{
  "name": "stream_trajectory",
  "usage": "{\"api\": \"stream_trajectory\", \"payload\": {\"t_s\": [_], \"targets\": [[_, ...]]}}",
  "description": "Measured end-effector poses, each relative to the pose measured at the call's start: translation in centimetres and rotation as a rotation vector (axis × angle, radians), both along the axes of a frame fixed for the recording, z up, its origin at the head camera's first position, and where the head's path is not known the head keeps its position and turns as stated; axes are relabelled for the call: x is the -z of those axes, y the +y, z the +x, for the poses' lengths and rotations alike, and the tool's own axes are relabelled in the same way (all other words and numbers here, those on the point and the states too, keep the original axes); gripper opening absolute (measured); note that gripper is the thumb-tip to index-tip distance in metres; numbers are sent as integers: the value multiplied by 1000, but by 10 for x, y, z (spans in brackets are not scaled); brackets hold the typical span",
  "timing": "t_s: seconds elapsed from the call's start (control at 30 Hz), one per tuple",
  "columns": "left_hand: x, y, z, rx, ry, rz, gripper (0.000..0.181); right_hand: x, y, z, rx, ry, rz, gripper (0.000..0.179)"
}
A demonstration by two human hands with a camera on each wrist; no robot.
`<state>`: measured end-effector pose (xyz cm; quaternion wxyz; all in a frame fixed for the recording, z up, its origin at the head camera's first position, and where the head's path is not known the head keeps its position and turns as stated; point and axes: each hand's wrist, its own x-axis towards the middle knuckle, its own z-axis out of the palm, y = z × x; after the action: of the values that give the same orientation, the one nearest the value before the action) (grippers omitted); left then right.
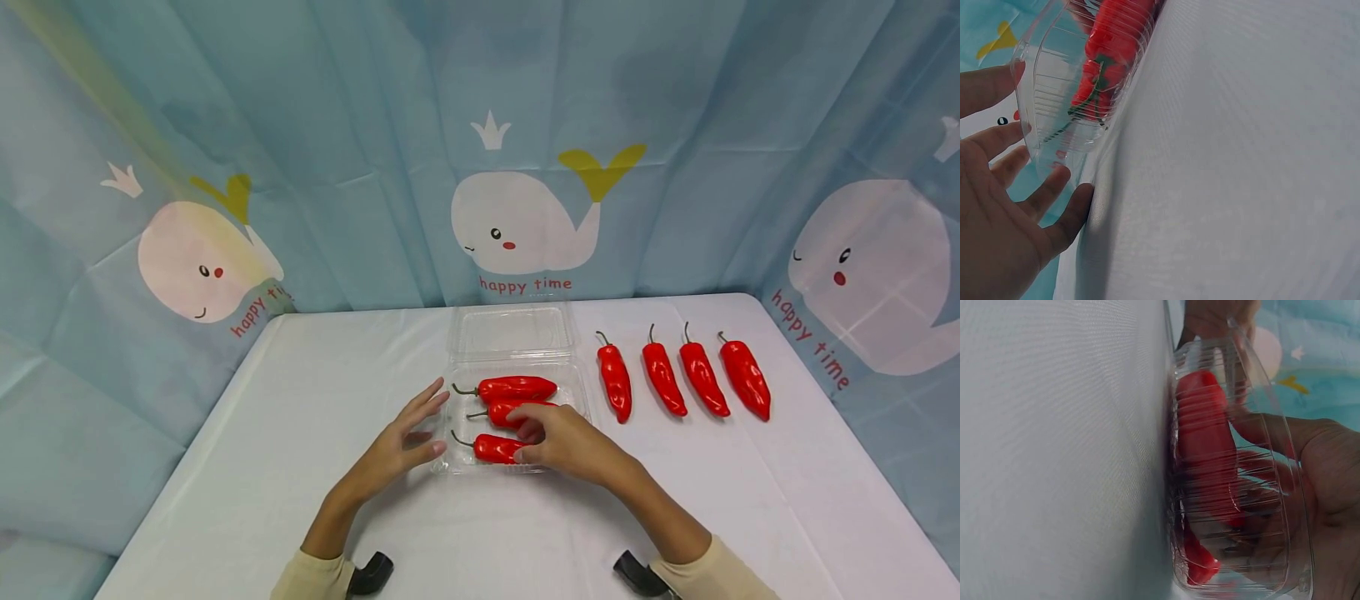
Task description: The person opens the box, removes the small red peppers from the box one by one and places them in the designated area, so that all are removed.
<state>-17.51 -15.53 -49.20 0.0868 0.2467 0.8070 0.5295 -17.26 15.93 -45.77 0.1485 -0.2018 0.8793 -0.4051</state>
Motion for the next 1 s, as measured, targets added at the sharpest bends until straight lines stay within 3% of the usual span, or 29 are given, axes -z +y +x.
{"api": "stream_trajectory", "payload": {"t_s": [0.63, 1.0], "targets": [[-2, 0, 1, 1, -8, 5, 76, 0, 3, -1, -6, 25, 29, 51], [-3, 2, 1, 1, -8, 5, 74, -2, 5, 0, 31, 29, -31, 50]]}}
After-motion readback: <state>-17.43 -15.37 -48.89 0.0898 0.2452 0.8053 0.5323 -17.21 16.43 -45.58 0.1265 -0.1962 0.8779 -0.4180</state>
